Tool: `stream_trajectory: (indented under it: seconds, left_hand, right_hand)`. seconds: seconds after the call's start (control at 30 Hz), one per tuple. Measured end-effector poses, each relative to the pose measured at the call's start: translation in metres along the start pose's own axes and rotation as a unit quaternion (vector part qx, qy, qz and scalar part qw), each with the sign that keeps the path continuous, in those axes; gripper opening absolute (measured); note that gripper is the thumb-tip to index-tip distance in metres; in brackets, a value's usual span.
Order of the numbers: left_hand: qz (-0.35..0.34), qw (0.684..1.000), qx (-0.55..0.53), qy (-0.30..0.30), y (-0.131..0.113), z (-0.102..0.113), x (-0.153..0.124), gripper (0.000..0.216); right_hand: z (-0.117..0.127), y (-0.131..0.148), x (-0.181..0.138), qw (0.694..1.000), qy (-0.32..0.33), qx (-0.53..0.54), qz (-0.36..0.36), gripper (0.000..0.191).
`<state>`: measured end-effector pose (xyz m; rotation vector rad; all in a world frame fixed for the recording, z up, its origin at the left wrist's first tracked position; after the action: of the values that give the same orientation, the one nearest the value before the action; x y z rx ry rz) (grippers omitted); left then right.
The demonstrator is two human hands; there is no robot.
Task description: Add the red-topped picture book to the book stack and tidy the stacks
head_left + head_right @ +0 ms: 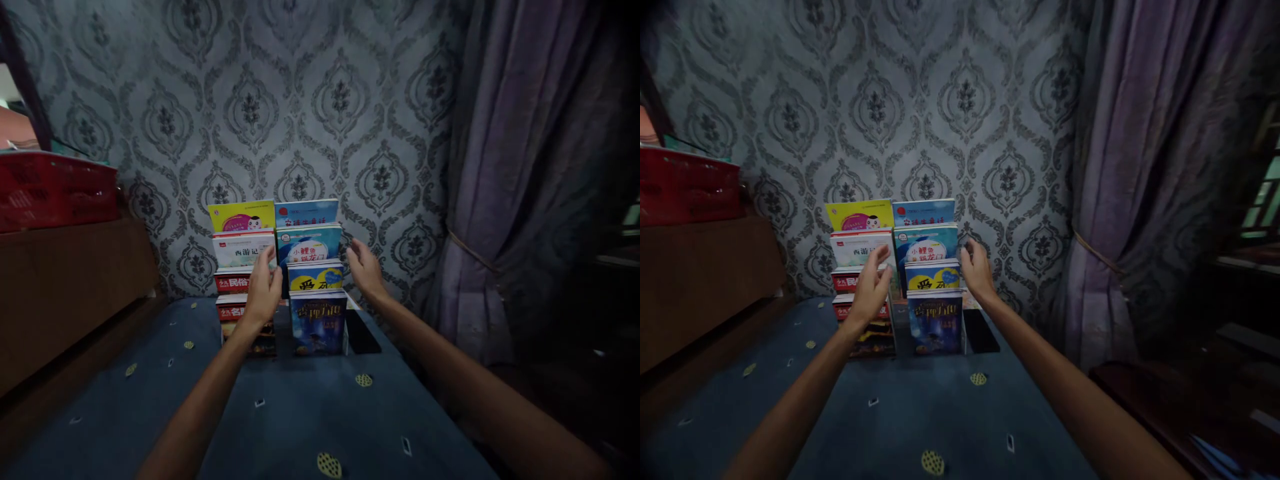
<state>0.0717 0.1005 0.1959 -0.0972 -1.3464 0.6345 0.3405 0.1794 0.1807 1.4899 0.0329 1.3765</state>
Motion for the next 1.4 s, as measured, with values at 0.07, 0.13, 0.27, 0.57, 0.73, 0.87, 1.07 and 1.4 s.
stream_trajectory:
  seconds: [0.07, 0.13, 0.27, 0.57, 0.73, 0.87, 1.07, 1.4]
  left_hand:
    - [-0.026, 0.999, 0.032, 0.026, -0.003, 0.002, -0.022, 0.041]
    - [-0.069, 0.993, 0.076, 0.051, -0.004, 0.006, -0.029, 0.041]
    - [-0.119, 0.983, 0.136, 0.035, -0.006, 0.025, -0.001, 0.032]
    - [-0.163, 0.958, 0.237, 0.002, 0.000, 0.053, 0.055, 0.030]
    - [-0.161, 0.919, 0.361, 0.008, 0.006, 0.056, 0.132, 0.041]
    - [-0.119, 0.886, 0.432, 0.117, 0.005, 0.049, 0.176, 0.037]
    - [-0.067, 0.861, 0.472, 0.180, 0.004, 0.039, 0.189, 0.036]
    - [-0.064, 0.852, 0.488, 0.178, 0.000, 0.037, 0.187, 0.038]
  right_hand:
    - [0.003, -0.020, -0.025, 0.999, 0.017, -0.026, -0.029, 0.055]
    - [0.007, -0.040, -0.052, 0.996, 0.037, -0.058, -0.062, 0.053]
    - [0.012, -0.079, -0.099, 0.981, 0.070, -0.128, -0.124, 0.047]
    - [0.014, -0.127, -0.159, 0.937, 0.111, -0.261, -0.206, 0.057]
    - [0.008, -0.145, -0.170, 0.912, 0.141, -0.343, -0.176, 0.061]
    - [0.007, -0.156, -0.172, 0.913, 0.148, -0.343, -0.165, 0.061]
    - [0.007, -0.161, -0.174, 0.912, 0.157, -0.343, -0.159, 0.061]
    - [0.007, -0.135, -0.170, 0.887, 0.193, -0.384, -0.168, 0.063]
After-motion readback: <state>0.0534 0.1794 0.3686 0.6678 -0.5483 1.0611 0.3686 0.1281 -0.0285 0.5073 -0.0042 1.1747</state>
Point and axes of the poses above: each hand's wrist, its own x-axis towards the middle knuckle, its own z-axis out of the back of the hand, y = z × x, the point moved 2 cm from there along x, towards the middle knuckle, and after that the axes turned 5 degrees about -z, right-handed, at the moved point
